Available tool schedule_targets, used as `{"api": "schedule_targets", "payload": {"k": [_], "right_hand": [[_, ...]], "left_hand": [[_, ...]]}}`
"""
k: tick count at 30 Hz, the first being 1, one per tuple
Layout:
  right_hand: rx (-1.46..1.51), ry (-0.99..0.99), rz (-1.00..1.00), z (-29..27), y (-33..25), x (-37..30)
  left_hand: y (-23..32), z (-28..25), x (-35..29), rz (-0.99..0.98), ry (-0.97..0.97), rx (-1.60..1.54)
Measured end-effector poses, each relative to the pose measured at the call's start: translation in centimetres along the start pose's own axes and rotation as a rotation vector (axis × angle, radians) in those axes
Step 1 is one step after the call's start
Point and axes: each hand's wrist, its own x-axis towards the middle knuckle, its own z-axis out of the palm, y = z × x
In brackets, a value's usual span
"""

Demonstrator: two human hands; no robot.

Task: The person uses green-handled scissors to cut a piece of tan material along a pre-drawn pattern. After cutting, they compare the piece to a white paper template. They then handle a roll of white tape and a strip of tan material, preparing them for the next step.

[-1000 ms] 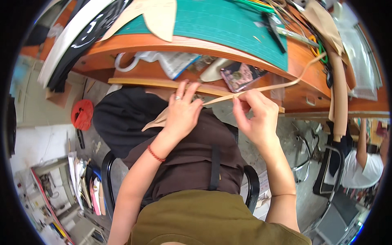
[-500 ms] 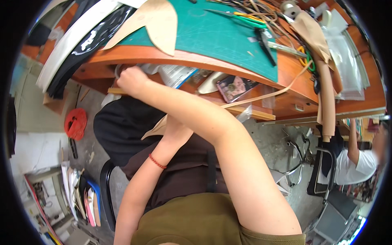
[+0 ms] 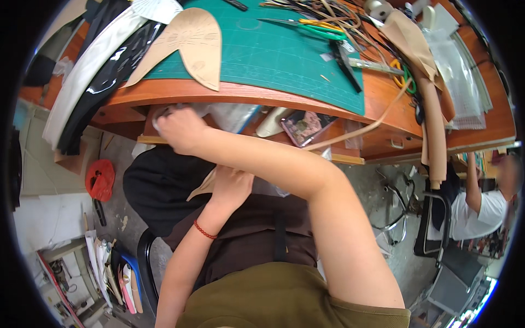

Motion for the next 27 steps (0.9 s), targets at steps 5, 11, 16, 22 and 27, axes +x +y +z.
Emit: {"api": "schedule_targets", "payload": {"k": [5,11,16,22,27], "right_hand": [[0.198,0.213,-0.002,-2.5,1.9,-4.5],[0.772,0.326,0.293,-7.4,3.3,-10.5],[0.419,0.404,0.122,-10.2,5.3,-15.8],[0.139,0.458,0.139,-10.8,6.7,-20.0],[0.122,0.437,0.073,-9.7,7.6,-19.7]], "left_hand": [[-0.3,-2.6,-0.8,-0.035,-0.062,0.102],[-0.3,-4.6,0.7,-0.094,0.161,0.107],[-3.5,-4.3,1.6,-0.125,0.136,0.087],[-5.6,-2.9,4.3,-0.171,0.14,-0.022],[-6.4,-3.3,7.3,-0.118,0.133,0.03]]}}
